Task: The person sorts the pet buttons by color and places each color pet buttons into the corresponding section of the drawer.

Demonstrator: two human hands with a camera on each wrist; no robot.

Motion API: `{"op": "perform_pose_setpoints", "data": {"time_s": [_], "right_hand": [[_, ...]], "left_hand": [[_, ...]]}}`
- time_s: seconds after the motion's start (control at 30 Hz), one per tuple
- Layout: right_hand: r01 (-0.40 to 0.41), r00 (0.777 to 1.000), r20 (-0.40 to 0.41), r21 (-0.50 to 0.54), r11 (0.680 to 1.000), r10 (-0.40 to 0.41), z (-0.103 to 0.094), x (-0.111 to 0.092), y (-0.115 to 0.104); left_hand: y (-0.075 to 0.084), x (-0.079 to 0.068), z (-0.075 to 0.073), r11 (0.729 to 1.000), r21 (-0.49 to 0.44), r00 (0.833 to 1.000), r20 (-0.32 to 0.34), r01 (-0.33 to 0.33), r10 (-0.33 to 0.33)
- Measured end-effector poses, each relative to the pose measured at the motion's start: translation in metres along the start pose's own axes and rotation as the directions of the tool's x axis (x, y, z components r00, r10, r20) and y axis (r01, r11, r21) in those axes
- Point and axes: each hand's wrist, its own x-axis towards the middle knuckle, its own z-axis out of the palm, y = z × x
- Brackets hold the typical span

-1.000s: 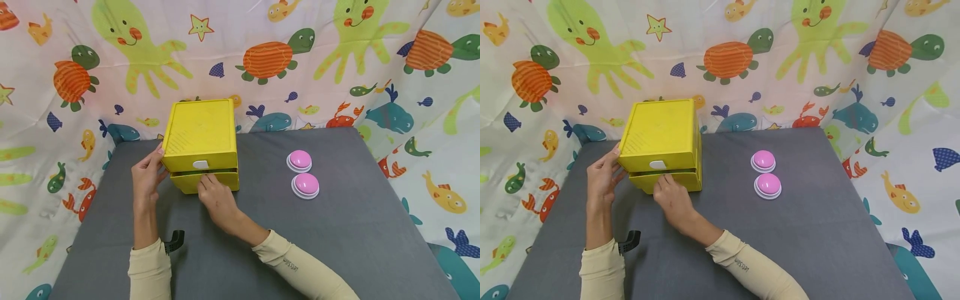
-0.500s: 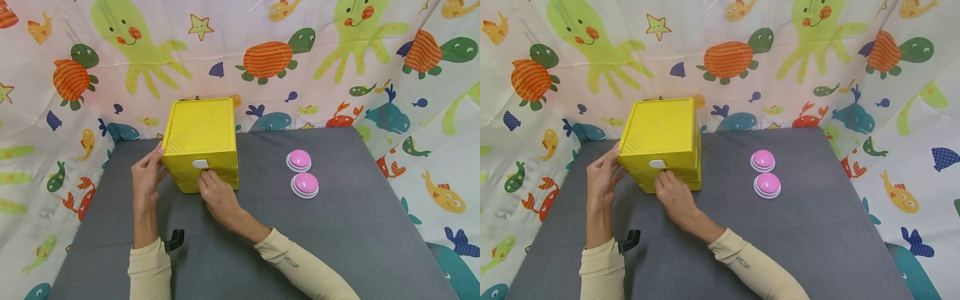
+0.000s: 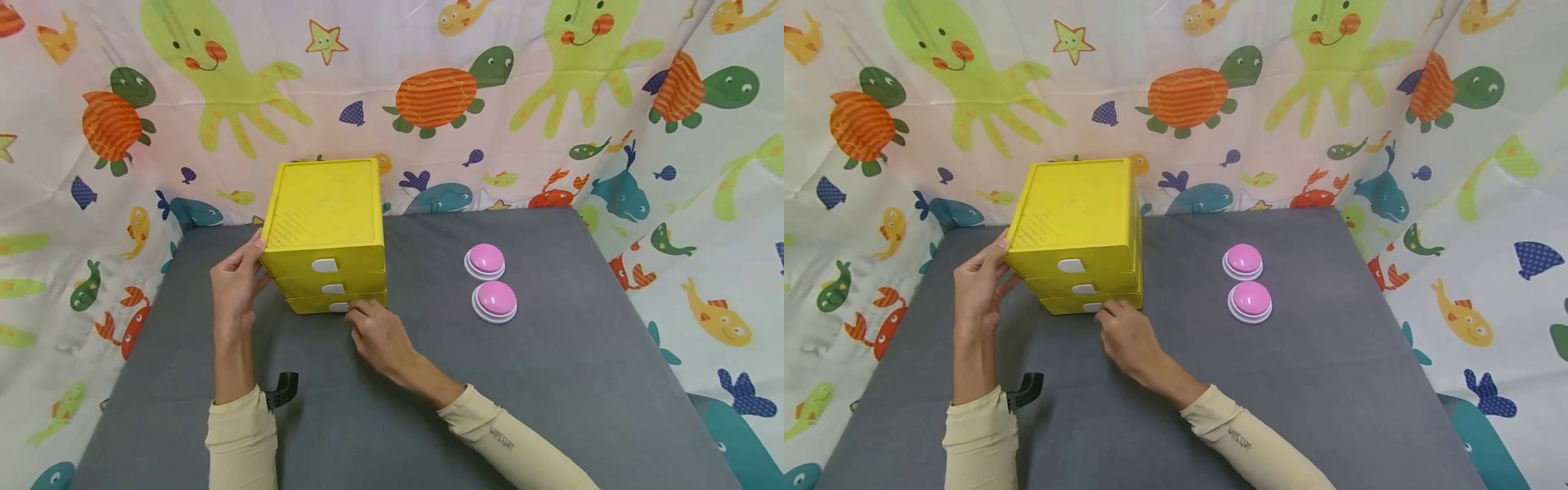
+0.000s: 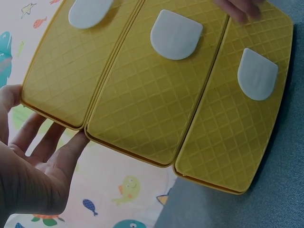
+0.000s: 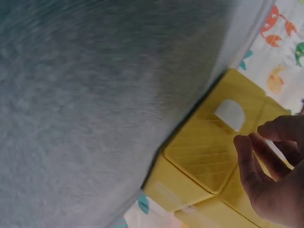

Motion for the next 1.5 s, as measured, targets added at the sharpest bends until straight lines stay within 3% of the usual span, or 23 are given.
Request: {"op": "perform_pose_setpoints", "data": {"time_s": [0.2, 0.37, 0.57, 0.83, 1.17, 1.5], "right_hand": [[-0.129, 0.989, 0.091, 0.107, 0.986, 0.12, 0.013, 0.0, 0.005], [-0.222, 0.974, 0.094, 0.211, 0.952, 0.206, 0.02, 0.002, 0.004], [-0.324, 0.946, 0.124, 0.33, 0.886, 0.3, 0.024, 0.005, -0.001], [-0.417, 0.908, 0.176, 0.482, 0.771, 0.382, 0.025, 0.005, -0.002], [-0.427, 0.904, 0.221, 0.484, 0.764, 0.366, 0.021, 0.001, -0.002], [-0.407, 0.913, 0.218, 0.459, 0.789, 0.345, 0.01, -0.023, -0.022]], "left_hand": [[-0.002, -0.001, 0.001, 1.0, 0.026, 1.0, -0.005, 0.004, -0.004], [0.0, -0.001, 0.0, 1.0, 0.008, 1.0, 0.001, -0.001, 0.001], [0.0, -0.001, 0.0, 1.0, 0.013, 1.0, -0.003, -0.007, 0.007], [-0.002, -0.001, 0.001, 1.0, 0.02, 1.0, -0.01, -0.014, 0.014], [0.001, -0.003, 0.0, 1.0, 0.023, 1.0, -0.029, 0.01, -0.01], [0.0, -0.002, 0.0, 1.0, 0.012, 1.0, -0.01, 0.017, -0.017]]}}
